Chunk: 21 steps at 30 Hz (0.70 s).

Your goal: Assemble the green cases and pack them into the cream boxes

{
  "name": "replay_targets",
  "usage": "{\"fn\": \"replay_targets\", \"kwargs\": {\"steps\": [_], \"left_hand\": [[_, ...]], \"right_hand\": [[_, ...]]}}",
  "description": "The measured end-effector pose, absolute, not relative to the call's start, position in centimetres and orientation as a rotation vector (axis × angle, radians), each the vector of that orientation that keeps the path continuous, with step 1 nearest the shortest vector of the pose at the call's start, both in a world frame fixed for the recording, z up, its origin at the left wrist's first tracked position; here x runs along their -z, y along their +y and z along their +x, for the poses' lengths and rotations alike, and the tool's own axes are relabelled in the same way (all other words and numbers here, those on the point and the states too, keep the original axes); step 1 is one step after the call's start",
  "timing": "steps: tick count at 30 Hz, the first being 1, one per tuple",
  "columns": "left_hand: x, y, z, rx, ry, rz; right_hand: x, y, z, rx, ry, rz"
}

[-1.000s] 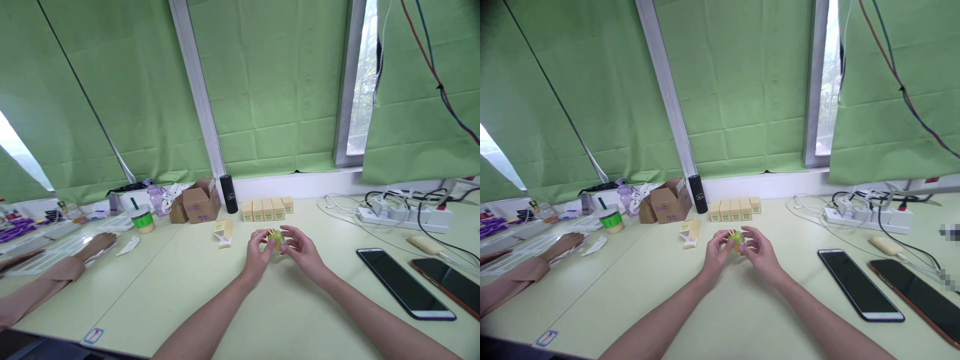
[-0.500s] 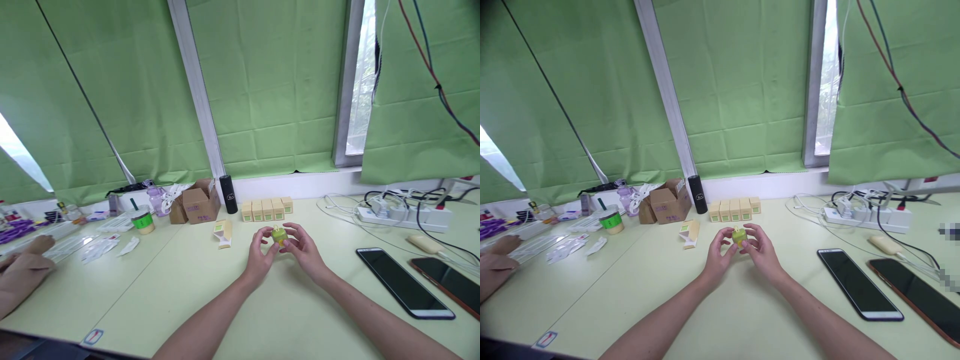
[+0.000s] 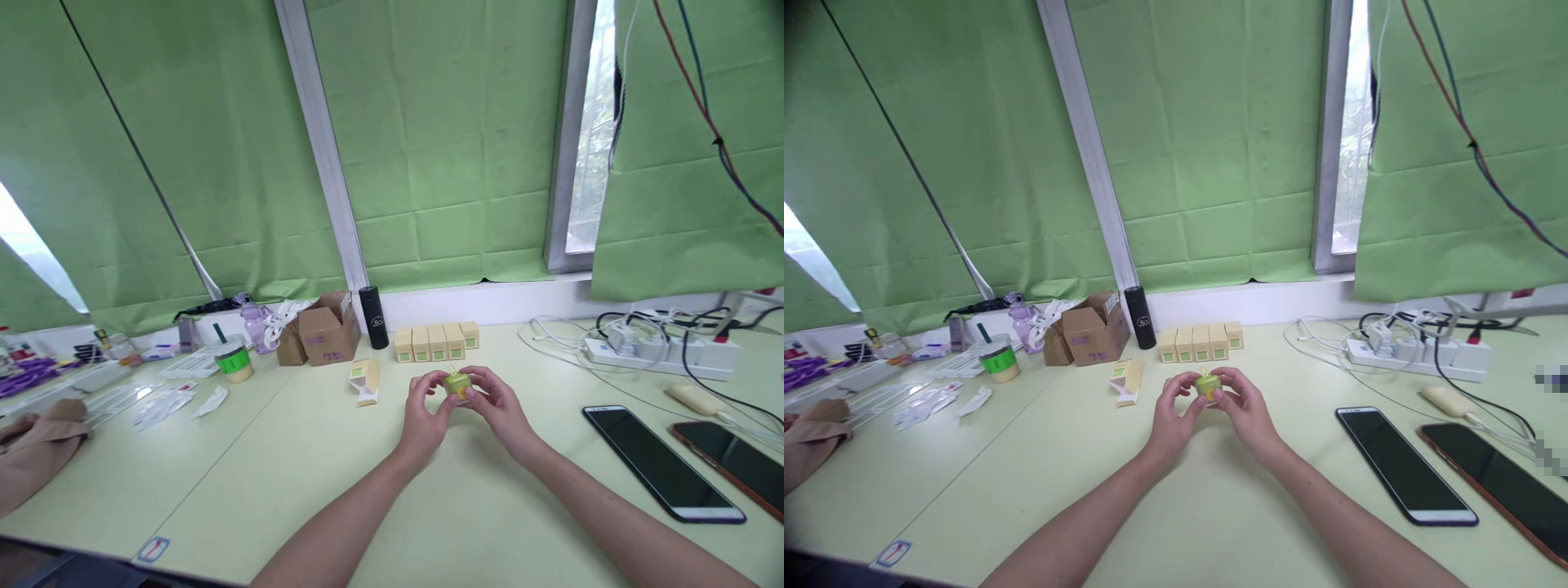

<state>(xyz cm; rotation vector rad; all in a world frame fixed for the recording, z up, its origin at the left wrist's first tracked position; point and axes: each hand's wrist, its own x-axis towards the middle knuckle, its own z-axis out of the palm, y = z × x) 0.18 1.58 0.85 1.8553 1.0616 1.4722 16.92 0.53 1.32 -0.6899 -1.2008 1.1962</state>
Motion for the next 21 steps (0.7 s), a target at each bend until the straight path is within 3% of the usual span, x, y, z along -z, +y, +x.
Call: {"fn": "replay_targets", "kwargs": {"steps": [9,21], "left_hand": [[-0.6,1.4,0.2,-1.505,0.927,1.816],[-0.4,2.0,0.0,-1.426,1.097,1.856]], "right_hand": [[-0.2,1.0,17.2,-1.604,-0.785,-0.485],[0.1,1.4,17.5,-1.406,-0.860,-0.655]]}}
